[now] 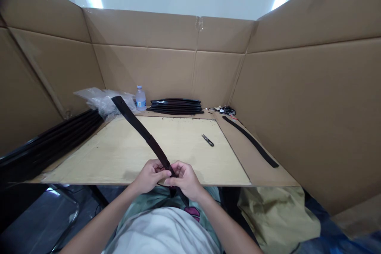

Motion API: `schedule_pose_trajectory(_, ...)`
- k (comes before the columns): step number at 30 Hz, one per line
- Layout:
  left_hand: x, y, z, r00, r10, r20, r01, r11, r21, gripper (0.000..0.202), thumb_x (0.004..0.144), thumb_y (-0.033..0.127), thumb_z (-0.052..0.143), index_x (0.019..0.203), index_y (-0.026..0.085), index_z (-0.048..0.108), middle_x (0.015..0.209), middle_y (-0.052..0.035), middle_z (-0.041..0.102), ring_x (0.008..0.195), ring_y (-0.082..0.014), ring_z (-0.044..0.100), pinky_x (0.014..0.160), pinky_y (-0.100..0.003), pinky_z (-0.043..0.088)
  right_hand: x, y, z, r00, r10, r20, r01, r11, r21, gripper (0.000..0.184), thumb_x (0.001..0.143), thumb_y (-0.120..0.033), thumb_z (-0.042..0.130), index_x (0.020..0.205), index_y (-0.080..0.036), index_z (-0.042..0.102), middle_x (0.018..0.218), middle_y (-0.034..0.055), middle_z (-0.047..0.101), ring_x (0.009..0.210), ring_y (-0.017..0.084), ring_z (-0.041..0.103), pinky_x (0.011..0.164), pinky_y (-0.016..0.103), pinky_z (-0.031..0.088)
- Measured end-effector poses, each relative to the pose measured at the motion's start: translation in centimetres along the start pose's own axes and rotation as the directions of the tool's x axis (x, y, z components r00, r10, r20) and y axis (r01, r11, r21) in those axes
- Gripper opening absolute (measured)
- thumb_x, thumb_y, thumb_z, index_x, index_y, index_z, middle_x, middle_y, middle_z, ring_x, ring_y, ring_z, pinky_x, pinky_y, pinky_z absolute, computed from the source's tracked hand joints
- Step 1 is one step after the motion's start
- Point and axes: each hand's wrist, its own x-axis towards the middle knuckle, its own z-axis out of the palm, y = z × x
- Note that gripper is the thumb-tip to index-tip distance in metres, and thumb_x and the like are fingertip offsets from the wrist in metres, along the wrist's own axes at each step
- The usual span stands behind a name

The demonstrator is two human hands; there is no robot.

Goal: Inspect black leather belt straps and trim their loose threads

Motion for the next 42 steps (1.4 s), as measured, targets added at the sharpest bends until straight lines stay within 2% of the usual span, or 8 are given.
schedule_pose_trajectory(8,-0.01,0.28,0.1,1.0,0.012,-0.01,-0.012,1.0,-0.027,0.015,0.075,0.023,0.063,0.083,0.01,0.064,0.077,-0.0054,0.065,0.072,-0.0156,0.058,0.065,-0.024,0.045,0.06,0.12,-0.28,1.0,-0.027,0.011,0.028,0.999,-0.021,0.03,0.058,-0.01,0.078,0.081,-0.017,0.06,0.072,-0.0036,0.06,0.066,0.009,0.053,0.062,0.02,0.042)
schedule_pose_trajectory(12,-0.03,0.32,0.1,1.0,-0.001,-0.019,0.001,1.0,-0.012,0.017,0.075,0.025,0.064,0.082,0.01,0.064,0.076,-0.0056,0.065,0.069,-0.0153,0.058,0.063,-0.024,0.044,0.1,0.35,-0.4,1.0,-0.006,0.005,0.006,1.0,-0.015,0.034,0.055,-0.01,0.079,0.082,-0.017,0.06,0.073,-0.0032,0.06,0.065,0.01,0.054,0.059,0.02,0.043)
schedule_pose_trajectory(19,-0.1,0.42,0.22,1.0,-0.024,-0.006,0.023,1.0,-0.02,0.023,0.075,0.028,0.063,0.087,0.009,0.066,0.078,-0.0075,0.067,0.071,-0.0172,0.06,0.062,-0.025,0.045,-0.01,0.3,-0.07,0.999,-0.026,-0.033,0.026,1.0,-0.008,0.037,0.05,-0.007,0.081,0.08,-0.016,0.06,0.075,-0.0018,0.063,0.071,0.012,0.057,0.066,0.023,0.046)
schedule_pose_trajectory(24,-0.13,0.46,0.17,1.0,-0.001,0.022,0.001,1.0,-0.021,0.023,0.078,0.026,0.061,0.093,0.009,0.066,0.081,-0.0078,0.068,0.074,-0.018,0.06,0.067,-0.027,0.046,-0.13,0.35,-0.09,1.0,-0.009,-0.012,0.009,1.0,0.003,0.027,0.063,-0.017,0.076,0.084,-0.016,0.059,0.073,-0.001,0.061,0.061,0.01,0.053,0.055,0.022,0.046)
schedule_pose_trajectory(30,-0.24,-0.39,-0.12,0.997,-0.055,-0.045,0.057,0.998,0.041,0.024,0.077,0.032,0.061,0.074,0.009,0.065,0.066,-0.0047,0.064,0.058,-0.014,0.058,0.054,-0.022,0.044,-0.06,0.24,0.04,1.0,-0.018,-0.013,0.018,1.0,0.016,0.031,0.065,-0.021,0.075,0.086,-0.016,0.053,0.079,0.0005,0.062,0.062,0.012,0.058,0.051,0.023,0.05)
schedule_pose_trajectory(36,-0.47,-0.15,0.16,0.994,-0.101,0.038,0.103,0.993,-0.058,0.028,0.082,0.036,0.054,0.073,0.01,0.059,0.056,-0.0039,0.062,0.051,-0.0156,0.06,0.051,-0.024,0.044,-0.21,0.09,0.25,0.998,0.01,0.059,-0.012,0.999,0.049,0.035,0.07,-0.025,0.072,0.084,-0.02,0.04,0.062,-0.0027,0.063,0.043,0.011,0.057,0.04,0.02,0.042)
schedule_pose_trajectory(39,-0.38,-0.01,0.15,0.995,-0.1,0.002,0.1,0.995,-0.015,0.029,0.081,0.037,0.056,0.068,0.011,0.056,0.057,-0.0043,0.063,0.056,-0.0163,0.062,0.054,-0.024,0.045,-0.28,0.0,0.25,0.999,-0.011,0.046,0.007,0.996,0.084,0.033,0.073,-0.028,0.069,0.083,-0.021,0.038,0.068,-0.0009,0.065,0.046,0.01,0.056,0.041,0.019,0.039)
schedule_pose_trajectory(42,-0.15,-0.14,0.05,0.995,-0.083,-0.058,0.086,0.996,0.04,0.031,0.079,0.038,0.057,0.063,0.012,0.055,0.059,-0.0038,0.063,0.057,-0.0153,0.061,0.056,-0.024,0.045,-0.29,-0.24,0.24,1.0,0.011,0.011,-0.013,0.983,0.185,0.025,0.08,-0.036,0.06,0.079,-0.021,0.039,0.072,0.0,0.063,0.054,0.011,0.057,0.047,0.021,0.041)
